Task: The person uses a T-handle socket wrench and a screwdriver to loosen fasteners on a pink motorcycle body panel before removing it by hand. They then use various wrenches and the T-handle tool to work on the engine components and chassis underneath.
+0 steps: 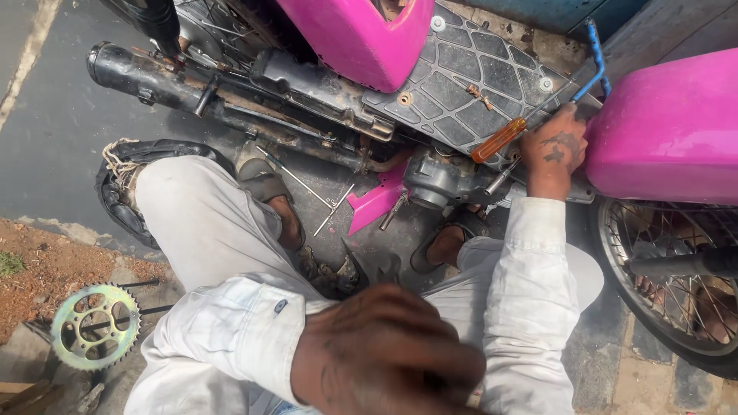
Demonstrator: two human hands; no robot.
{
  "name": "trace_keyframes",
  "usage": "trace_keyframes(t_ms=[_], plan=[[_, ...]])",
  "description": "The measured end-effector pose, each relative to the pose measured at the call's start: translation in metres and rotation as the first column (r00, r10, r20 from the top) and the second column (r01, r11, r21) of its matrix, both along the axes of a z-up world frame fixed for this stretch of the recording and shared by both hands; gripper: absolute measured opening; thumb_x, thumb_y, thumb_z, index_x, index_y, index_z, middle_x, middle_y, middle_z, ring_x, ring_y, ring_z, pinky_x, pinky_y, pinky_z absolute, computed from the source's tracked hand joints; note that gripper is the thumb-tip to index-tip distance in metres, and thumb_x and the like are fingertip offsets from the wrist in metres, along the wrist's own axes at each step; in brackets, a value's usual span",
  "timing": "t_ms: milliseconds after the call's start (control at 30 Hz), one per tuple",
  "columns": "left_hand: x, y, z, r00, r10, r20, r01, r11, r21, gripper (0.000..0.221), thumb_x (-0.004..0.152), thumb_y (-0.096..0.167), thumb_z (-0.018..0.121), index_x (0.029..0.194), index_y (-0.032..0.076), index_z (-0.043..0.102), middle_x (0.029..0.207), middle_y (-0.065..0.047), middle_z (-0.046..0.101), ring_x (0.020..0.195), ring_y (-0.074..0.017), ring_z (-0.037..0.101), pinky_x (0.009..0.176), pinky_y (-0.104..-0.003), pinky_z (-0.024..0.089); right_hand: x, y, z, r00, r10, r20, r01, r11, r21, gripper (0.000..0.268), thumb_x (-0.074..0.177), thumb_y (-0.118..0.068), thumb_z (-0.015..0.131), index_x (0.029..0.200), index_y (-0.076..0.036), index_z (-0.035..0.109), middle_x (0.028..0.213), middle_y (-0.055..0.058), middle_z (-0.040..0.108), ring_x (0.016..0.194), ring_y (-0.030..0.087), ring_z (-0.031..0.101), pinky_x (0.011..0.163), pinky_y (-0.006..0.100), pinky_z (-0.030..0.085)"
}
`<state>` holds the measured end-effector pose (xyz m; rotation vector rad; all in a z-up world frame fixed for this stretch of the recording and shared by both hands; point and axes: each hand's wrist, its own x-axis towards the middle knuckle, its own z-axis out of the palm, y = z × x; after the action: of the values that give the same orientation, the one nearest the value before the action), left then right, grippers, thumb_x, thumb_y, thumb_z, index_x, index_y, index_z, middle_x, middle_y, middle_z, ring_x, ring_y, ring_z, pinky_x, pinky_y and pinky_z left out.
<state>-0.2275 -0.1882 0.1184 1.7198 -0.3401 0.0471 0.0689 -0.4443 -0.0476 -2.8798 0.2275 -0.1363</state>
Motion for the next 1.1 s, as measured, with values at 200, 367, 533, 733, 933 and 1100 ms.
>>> trace_keyframes(t_ms=[200, 367, 533, 733, 933, 1100], plan=[[0.104, 0.049, -0.076, 0.986, 0.030, -0.165, -0.098, 0.903, -0.418, 0.041, 0.105, 0.003, 0.057, 0.141, 0.004, 0.037, 0.099, 0.000, 0.047, 0.081, -0.0072, 0.048, 0.069, -0.023, 0.044, 0.001, 0.008, 0.002, 0.998, -0.044, -0.054, 0.044, 0.999, 0.004, 0.066, 0.086, -0.030, 0.084, 0.127, 0.002, 0.043, 0.118, 0.032, 0.062, 0.110, 0.051, 0.063, 0.094, 0.056, 0.052], [0.153, 0.143, -0.148, 0.758, 0.318, -0.570, -0.630, 0.587, -0.509, 0.027, 0.095, 0.007, 0.045, 0.121, 0.003, 0.053, 0.087, -0.003, 0.048, 0.055, -0.0080, 0.042, 0.041, -0.022, 0.033, 0.007, 0.000, -0.022, 0.994, -0.052, 0.092, 0.038, 0.987, 0.154, 0.057, 0.094, -0.019, 0.074, 0.130, 0.008, 0.038, 0.116, 0.036, 0.060, 0.108, 0.052, 0.063, 0.097, 0.056, 0.050], [0.191, 0.189, -0.126, 0.676, 0.454, -0.581, -0.737, 0.450, -0.505, 0.029, 0.096, 0.010, 0.044, 0.120, 0.006, 0.060, 0.086, 0.000, 0.047, 0.053, -0.0076, 0.042, 0.042, -0.023, 0.035, 0.016, -0.003, -0.040, 0.954, -0.022, 0.299, -0.061, 0.962, 0.266, 0.056, 0.091, -0.011, 0.071, 0.128, 0.012, 0.036, 0.114, 0.039, 0.056, 0.106, 0.053, 0.059, 0.094, 0.059, 0.045], [0.291, 0.270, -0.187, 0.871, 0.388, -0.303, -0.488, 0.601, -0.633, 0.019, 0.108, 0.009, 0.055, 0.121, -0.003, 0.060, 0.095, -0.008, 0.057, 0.066, -0.0132, 0.050, 0.055, -0.027, 0.041, 0.009, 0.004, -0.015, 0.830, 0.021, 0.557, -0.177, 0.957, 0.228, 0.051, 0.093, -0.002, 0.062, 0.137, 0.009, 0.041, 0.117, 0.034, 0.059, 0.109, 0.049, 0.060, 0.097, 0.057, 0.044], [0.325, 0.256, -0.175, 0.920, 0.300, -0.250, -0.383, 0.562, -0.733, 0.029, 0.100, 0.012, 0.062, 0.126, -0.001, 0.062, 0.115, -0.013, 0.070, 0.103, -0.0231, 0.071, 0.087, -0.037, 0.060, 0.001, 0.022, 0.023, 0.772, -0.061, 0.632, -0.421, 0.696, 0.582, 0.052, 0.104, -0.004, 0.062, 0.148, 0.010, 0.037, 0.094, 0.013, 0.060, 0.080, 0.017, 0.059, 0.077, 0.032, 0.049], [0.361, 0.256, -0.203, 0.962, 0.152, -0.228, -0.272, 0.434, -0.859, 0.034, 0.101, 0.021, 0.060, 0.131, 0.005, 0.057, 0.117, -0.010, 0.068, 0.103, -0.0215, 0.070, 0.086, -0.037, 0.060, -0.006, 0.044, 0.049, 0.933, -0.175, 0.315, -0.270, 0.240, 0.933, 0.070, 0.103, -0.011, 0.069, 0.158, -0.001, 0.027, 0.078, 0.002, 0.057, 0.053, 0.006, 0.052, 0.041, 0.022, 0.040]])
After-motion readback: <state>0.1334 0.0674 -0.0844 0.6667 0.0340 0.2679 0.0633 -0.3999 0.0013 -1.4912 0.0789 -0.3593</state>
